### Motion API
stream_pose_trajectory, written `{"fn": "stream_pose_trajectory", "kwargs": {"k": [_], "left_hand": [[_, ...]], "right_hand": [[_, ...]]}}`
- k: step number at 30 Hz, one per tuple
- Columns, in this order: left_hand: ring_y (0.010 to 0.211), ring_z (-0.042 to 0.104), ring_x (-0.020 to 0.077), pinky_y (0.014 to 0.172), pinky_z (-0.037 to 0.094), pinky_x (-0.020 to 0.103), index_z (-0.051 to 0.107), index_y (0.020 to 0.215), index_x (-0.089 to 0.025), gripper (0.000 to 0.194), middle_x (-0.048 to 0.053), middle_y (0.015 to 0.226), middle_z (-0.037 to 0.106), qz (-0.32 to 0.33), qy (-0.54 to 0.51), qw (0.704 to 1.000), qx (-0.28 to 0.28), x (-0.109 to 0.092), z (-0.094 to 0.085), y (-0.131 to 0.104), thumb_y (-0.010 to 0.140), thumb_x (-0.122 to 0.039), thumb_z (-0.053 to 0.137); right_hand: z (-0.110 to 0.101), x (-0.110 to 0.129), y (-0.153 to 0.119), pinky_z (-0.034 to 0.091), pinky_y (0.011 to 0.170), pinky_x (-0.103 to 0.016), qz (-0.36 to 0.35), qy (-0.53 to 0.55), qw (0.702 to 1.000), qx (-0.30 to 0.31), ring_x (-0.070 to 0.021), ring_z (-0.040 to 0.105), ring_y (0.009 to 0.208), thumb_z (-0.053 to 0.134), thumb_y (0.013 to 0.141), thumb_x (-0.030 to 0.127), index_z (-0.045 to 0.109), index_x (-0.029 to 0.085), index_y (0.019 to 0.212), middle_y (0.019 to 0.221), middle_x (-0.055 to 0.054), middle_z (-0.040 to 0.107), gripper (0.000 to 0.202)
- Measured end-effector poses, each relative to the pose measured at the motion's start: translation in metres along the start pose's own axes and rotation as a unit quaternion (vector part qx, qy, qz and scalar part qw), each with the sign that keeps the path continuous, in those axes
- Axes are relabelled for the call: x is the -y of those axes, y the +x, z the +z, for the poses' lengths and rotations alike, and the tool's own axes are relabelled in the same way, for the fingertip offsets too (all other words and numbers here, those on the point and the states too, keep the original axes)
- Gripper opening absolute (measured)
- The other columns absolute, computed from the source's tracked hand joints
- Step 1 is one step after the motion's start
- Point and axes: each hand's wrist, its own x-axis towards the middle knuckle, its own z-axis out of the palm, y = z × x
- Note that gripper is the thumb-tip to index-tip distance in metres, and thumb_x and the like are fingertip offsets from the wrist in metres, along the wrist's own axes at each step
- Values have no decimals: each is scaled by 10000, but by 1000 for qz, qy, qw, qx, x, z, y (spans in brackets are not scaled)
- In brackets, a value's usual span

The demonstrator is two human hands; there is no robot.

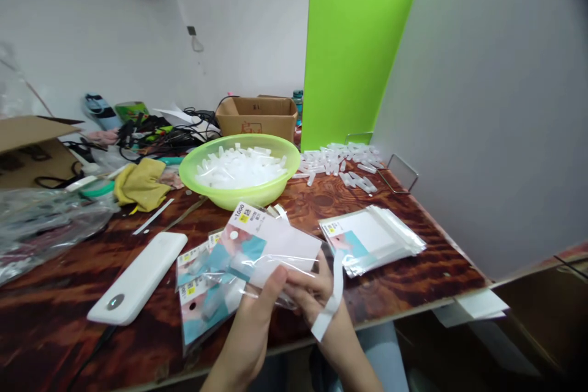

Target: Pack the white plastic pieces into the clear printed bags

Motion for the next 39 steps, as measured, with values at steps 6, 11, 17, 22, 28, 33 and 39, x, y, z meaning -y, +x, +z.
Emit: {"fn": "stream_pose_trajectory", "kwargs": {"k": [6, 11, 17, 22, 28, 33, 39], "left_hand": [[483, 461, 78, 371, 343, 180, 604, 953, -169, 462, -40, 636, 575, -53, -18, 997, -59, 3, 5, -3, 664, -490, 765], [542, 539, 84, 373, 358, 166, 547, 1031, -202, 440, -1, 884, 634, 19, -44, 995, -86, -8, 12, 2, 743, -507, 681], [420, 488, 56, 303, 206, 110, 555, 1129, -158, 575, 42, 790, 655, -82, 140, 987, 0, -32, -14, 18, 737, -571, 641], [381, 424, 38, 298, 178, 102, 654, 877, -91, 646, -8, 563, 573, -75, 151, 985, -32, -32, -25, 22, 511, -608, 779], [414, 503, 79, 337, 278, 141, 631, 857, -152, 534, -21, 592, 560, -2, 198, 980, -6, 12, -5, 4, 702, -662, 607], [468, 559, 127, 372, 341, 174, 661, 847, -153, 515, 33, 609, 607, 17, 308, 946, 99, 57, 3, 7, 767, -647, 539], [418, 549, 121, 415, 377, 188, 701, 759, -194, 297, 28, 525, 620, 67, 338, 932, 109, 72, 4, 10, 739, -486, 649]], "right_hand": [[-14, -4, -4, 530, 703, -276, -91, -185, 974, -94, -177, 627, 849, 556, 874, 229, 718, 222, 984, 955, -69, 613, 196], [-48, -8, 0, 389, 864, -481, -206, -544, 785, -213, -299, 556, 1005, 547, 889, 256, 619, 195, 1162, 1059, -128, 636, 289], [-76, -36, -1, 223, 940, -683, -115, -669, 710, -190, -463, 397, 1214, 398, 923, 508, 571, 103, 1223, 1272, -227, 547, 534], [-69, -43, -13, 194, 1003, -629, -165, -636, 716, -236, -300, 601, 1008, 381, 972, 372, 600, 193, 1111, 1060, -86, 686, 316], [-71, -28, -9, 266, 1018, -453, -264, -565, 750, -220, -162, 661, 855, 399, 937, 75, 601, 187, 1076, 923, -27, 721, 269], [-86, -18, -1, 278, 998, -437, -203, -631, 725, -187, -277, 569, 1120, 553, 906, 329, 532, 147, 1244, 1203, -108, 635, 385], [-80, -23, -34, 208, 1068, -455, -245, -657, 707, -96, -239, 594, 1118, 475, 891, 132, 571, 170, 1211, 1236, -76, 625, 335]]}}
